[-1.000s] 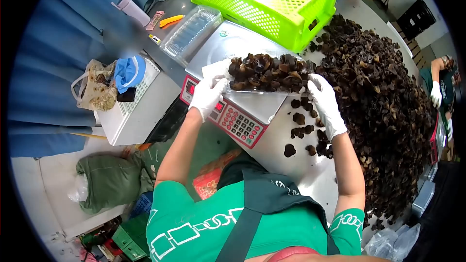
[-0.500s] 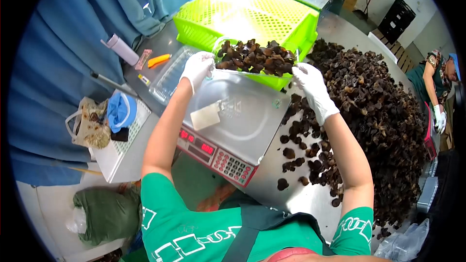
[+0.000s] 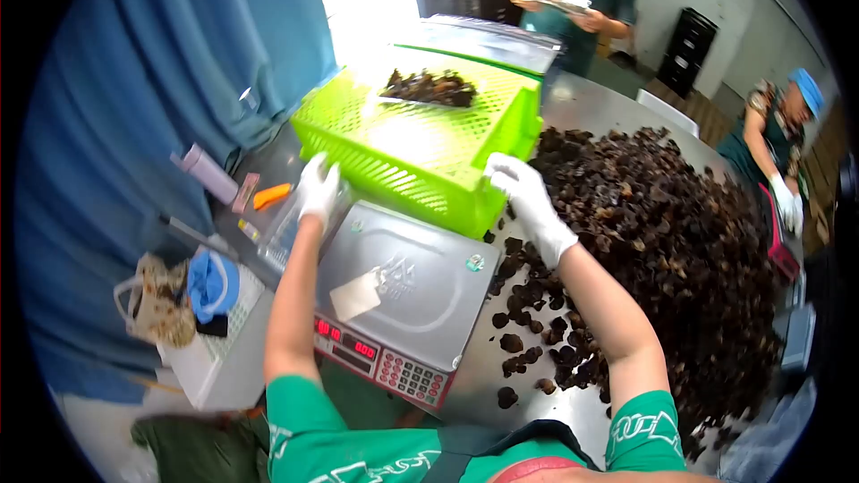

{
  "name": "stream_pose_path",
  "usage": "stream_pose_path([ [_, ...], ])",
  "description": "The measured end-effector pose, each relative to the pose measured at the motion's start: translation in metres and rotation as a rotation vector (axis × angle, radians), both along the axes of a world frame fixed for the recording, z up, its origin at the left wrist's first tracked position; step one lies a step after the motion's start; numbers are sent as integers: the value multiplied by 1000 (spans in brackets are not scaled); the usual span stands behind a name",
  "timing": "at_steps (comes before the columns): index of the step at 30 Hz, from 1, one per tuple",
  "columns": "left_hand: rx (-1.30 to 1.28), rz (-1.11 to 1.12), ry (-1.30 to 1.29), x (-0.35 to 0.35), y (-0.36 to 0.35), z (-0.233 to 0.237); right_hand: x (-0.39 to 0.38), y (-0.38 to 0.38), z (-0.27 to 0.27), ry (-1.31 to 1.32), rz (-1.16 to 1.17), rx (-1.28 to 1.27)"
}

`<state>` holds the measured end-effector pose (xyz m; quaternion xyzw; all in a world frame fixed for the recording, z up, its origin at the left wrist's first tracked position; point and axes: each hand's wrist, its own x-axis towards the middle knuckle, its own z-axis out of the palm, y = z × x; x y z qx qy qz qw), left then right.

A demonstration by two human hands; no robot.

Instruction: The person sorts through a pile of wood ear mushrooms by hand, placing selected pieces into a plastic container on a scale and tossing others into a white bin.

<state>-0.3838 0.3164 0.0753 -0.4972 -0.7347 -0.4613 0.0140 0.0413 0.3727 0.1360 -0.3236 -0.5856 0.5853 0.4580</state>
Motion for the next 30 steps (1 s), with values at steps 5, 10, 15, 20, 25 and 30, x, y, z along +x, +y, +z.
stream_pose_path([
  [5, -406, -22, 48, -29, -100, -30, 56, -94, -14, -185, -50, 98],
  [10, -404, 57, 225, 0, -106, 4, 94, -183, -31, -207, -105, 102],
  [15, -443, 37, 257, -7, -102, -7, 143, -276, -48, -371, -206, -62],
  [20, -465, 134, 359, -12, -102, 4, 171, -347, -77, -309, -328, -232],
  [25, -381, 219, 421, -29, -93, 2, 166, -377, -95, -237, -382, -419],
  [30, -26, 190, 516, -72, -82, -42, 155, -375, -114, -263, -385, -319],
])
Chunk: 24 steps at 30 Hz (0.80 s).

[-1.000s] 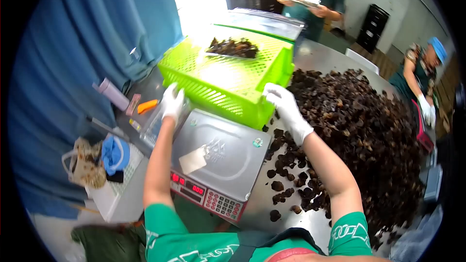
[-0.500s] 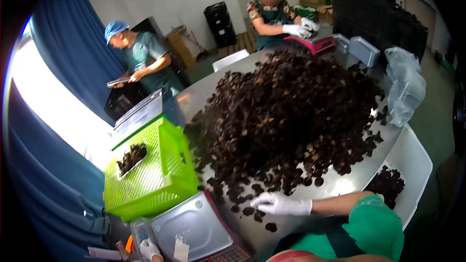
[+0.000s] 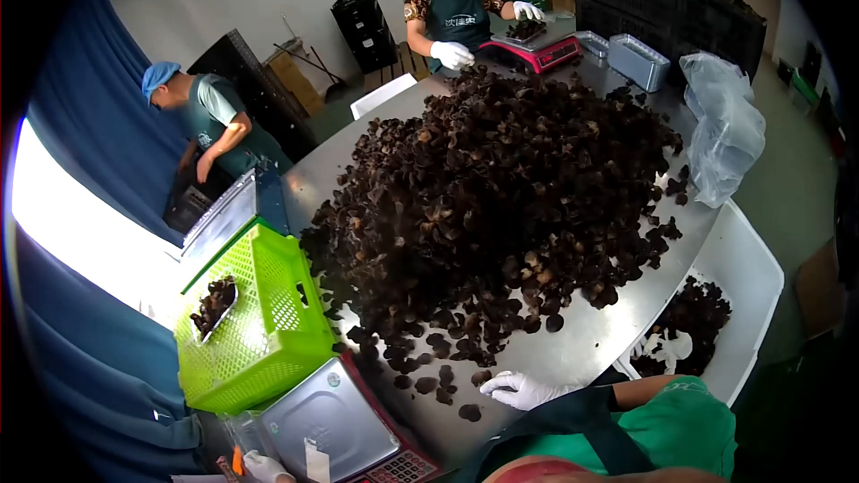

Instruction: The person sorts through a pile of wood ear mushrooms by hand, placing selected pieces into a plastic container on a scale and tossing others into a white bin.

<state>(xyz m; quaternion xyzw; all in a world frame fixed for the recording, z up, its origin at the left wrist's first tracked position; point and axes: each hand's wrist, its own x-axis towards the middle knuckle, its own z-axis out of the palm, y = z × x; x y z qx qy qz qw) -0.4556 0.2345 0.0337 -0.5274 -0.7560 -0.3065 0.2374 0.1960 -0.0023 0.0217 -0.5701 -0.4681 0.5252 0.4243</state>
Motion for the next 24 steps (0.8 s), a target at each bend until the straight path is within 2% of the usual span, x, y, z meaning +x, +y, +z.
stream_pose_path([
  [1, 100, -94, 51, -25, 12, -31, -1, -2, -2, -14, -1, 29],
  [4, -36, -330, 157, 107, -57, 17, 10, 4, 6, -116, 64, 21],
  [7, -69, -573, 307, 171, -92, 26, 9, -2, 12, -101, 68, 34],
  [9, -32, -653, 385, 201, -106, 32, 8, -8, 18, -105, 59, 31],
  [10, 15, -620, 244, 239, -114, 55, 8, -11, 15, -119, 51, 40],
  [12, 48, -625, 47, 280, -132, 70, 8, -20, 5, -138, 28, 63],
  [15, -15, -709, -303, 351, -163, 66, 17, -41, 31, -305, -33, 101],
  [16, -77, -784, -379, 375, -173, 60, 15, -48, 14, -334, -94, 186],
  [17, -146, -867, -400, 396, -184, 48, 17, -53, 14, -409, -100, 233],
  [19, -222, -1213, -292, 425, -202, 41, 26, -62, 16, -567, -113, 321],
  [22, -475, -1169, -291, 441, -221, -3, 38, -70, -7, -669, -163, 486],
  [24, -470, -1072, -284, 446, -224, -5, 42, -76, 7, -728, -178, 419],
])
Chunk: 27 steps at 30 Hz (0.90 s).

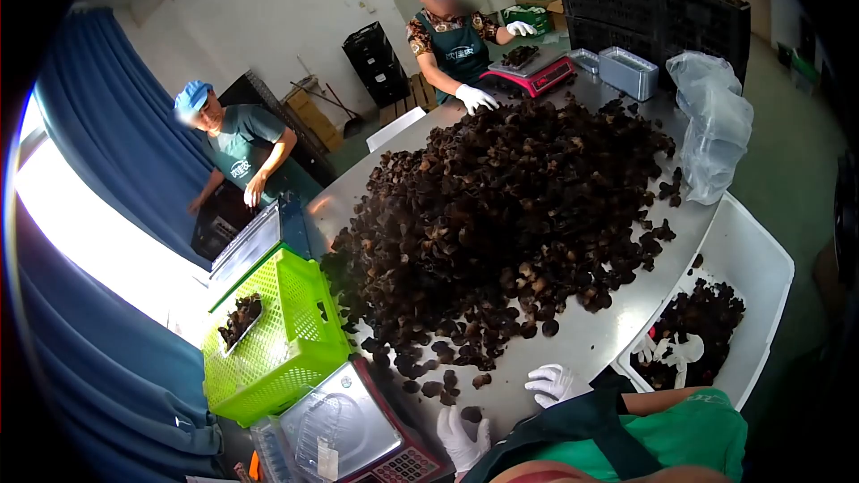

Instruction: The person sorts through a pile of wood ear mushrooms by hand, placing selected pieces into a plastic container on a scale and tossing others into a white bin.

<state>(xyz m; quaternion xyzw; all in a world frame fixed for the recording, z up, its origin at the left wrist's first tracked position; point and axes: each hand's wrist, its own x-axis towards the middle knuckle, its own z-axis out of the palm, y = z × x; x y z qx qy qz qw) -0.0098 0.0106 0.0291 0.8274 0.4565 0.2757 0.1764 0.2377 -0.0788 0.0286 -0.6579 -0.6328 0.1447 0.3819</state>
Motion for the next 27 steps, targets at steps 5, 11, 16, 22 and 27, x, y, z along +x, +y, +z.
stream_pose_path([
  [5, -140, 185, 235, 3, 4, -5, 10, -2, 6, -43, -148, -167],
  [11, -305, 319, 322, 22, 28, 14, 35, -6, 1, -164, -424, -234],
  [16, -166, 191, 208, 51, 52, 0, 54, 16, -23, -165, -438, -166],
  [22, -42, 44, 52, 105, 66, -13, 26, 74, -41, -98, -336, -22],
  [27, 22, -15, -56, 151, 86, -38, 7, 120, -45, -42, -276, 123],
])
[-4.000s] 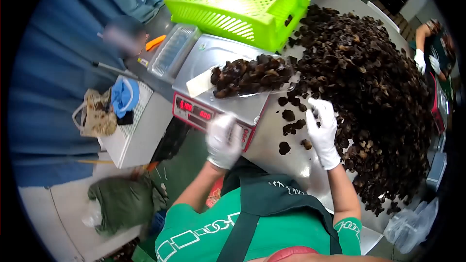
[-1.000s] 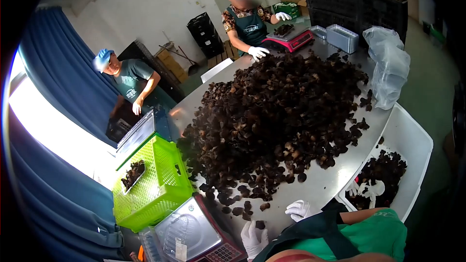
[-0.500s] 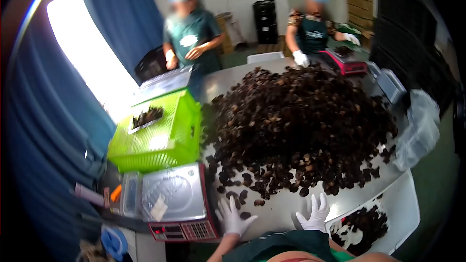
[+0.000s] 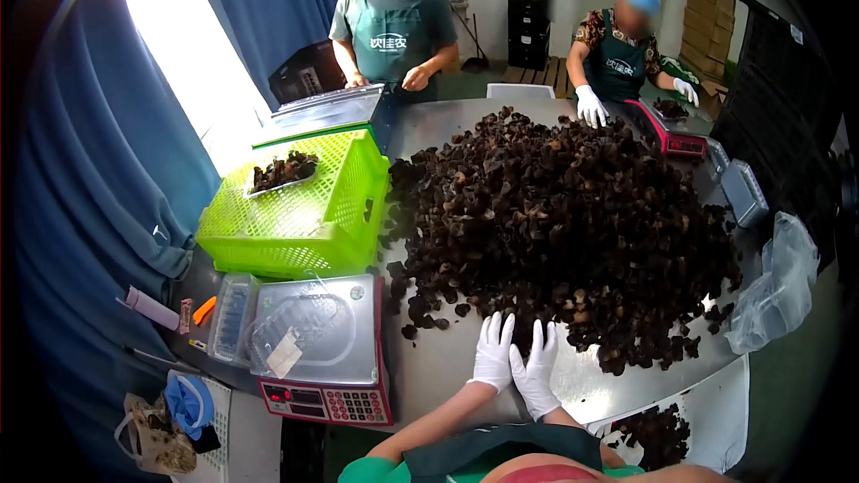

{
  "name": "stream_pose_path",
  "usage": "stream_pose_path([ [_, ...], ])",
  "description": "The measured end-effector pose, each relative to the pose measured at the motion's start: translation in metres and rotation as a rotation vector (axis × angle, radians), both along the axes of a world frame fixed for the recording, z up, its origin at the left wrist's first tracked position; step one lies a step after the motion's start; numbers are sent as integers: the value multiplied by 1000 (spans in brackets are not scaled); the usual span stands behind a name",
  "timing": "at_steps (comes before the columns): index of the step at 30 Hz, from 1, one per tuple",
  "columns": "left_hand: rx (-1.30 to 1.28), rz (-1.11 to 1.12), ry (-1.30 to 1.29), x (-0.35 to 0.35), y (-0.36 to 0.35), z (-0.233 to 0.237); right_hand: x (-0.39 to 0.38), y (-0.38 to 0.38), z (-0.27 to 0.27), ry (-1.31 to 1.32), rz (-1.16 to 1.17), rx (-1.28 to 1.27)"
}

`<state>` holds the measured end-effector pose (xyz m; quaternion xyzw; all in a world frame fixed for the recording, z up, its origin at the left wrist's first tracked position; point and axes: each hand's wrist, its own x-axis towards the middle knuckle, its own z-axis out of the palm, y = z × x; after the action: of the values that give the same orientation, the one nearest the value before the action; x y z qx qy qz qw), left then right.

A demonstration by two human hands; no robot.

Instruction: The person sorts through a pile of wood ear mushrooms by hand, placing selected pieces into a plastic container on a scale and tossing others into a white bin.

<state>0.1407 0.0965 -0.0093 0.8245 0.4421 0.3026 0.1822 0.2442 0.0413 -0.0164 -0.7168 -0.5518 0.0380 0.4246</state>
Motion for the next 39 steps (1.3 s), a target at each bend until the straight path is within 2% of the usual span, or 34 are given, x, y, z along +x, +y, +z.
stream_pose_path([
  [3, -19, -5, -36, 5, 8, -10, -3, 12, 4, 41, 23, -21],
  [6, -56, 33, 178, -22, -10, 33, -2, 7, 15, 51, 77, -26],
  [8, -20, 27, 7, -50, -18, 41, 2, -6, 22, -14, 40, -136],
  [10, 7, 90, -142, -75, -8, 33, 8, -24, 38, -96, 18, -136],
  [12, 52, 267, -214, -93, 10, 18, 20, -44, 68, -85, -2, -204],
  [14, -6, 468, -243, -98, 37, 8, 37, -60, 68, -121, -77, -151],
  [16, -19, 577, -126, -105, 69, -5, 58, -78, 68, -222, -221, -183],
  [20, -66, 663, -171, -102, 114, -9, 105, -96, 47, -244, -522, -88],
  [21, -45, 657, -207, -92, 119, -7, 113, -96, 47, -186, -570, -77],
  [22, -104, 571, -212, -84, 119, -2, 124, -96, 40, -276, -643, -153],
  [24, -122, 486, -204, -48, 106, 7, 130, -88, 35, -183, -670, -174],
  [25, -174, 450, -311, -28, 95, 12, 129, -83, 32, -148, -646, -136],
  [29, -76, 250, -257, 16, 68, 11, 111, -59, 33, -135, -536, -130],
  [33, -69, -19, -106, 31, 62, 24, 103, -38, 59, -213, -457, -232],
  [35, -55, -67, -59, 26, 61, 38, 104, -40, 63, -219, -431, -238],
  [37, -13, -82, 72, 10, 59, 43, 105, -49, 56, -195, -417, -204],
  [38, -2, -80, 164, 2, 57, 48, 104, -54, 57, -244, -432, -269],
  [39, -31, -102, 131, -5, 49, 55, 99, -60, 60, -232, -427, -287],
])
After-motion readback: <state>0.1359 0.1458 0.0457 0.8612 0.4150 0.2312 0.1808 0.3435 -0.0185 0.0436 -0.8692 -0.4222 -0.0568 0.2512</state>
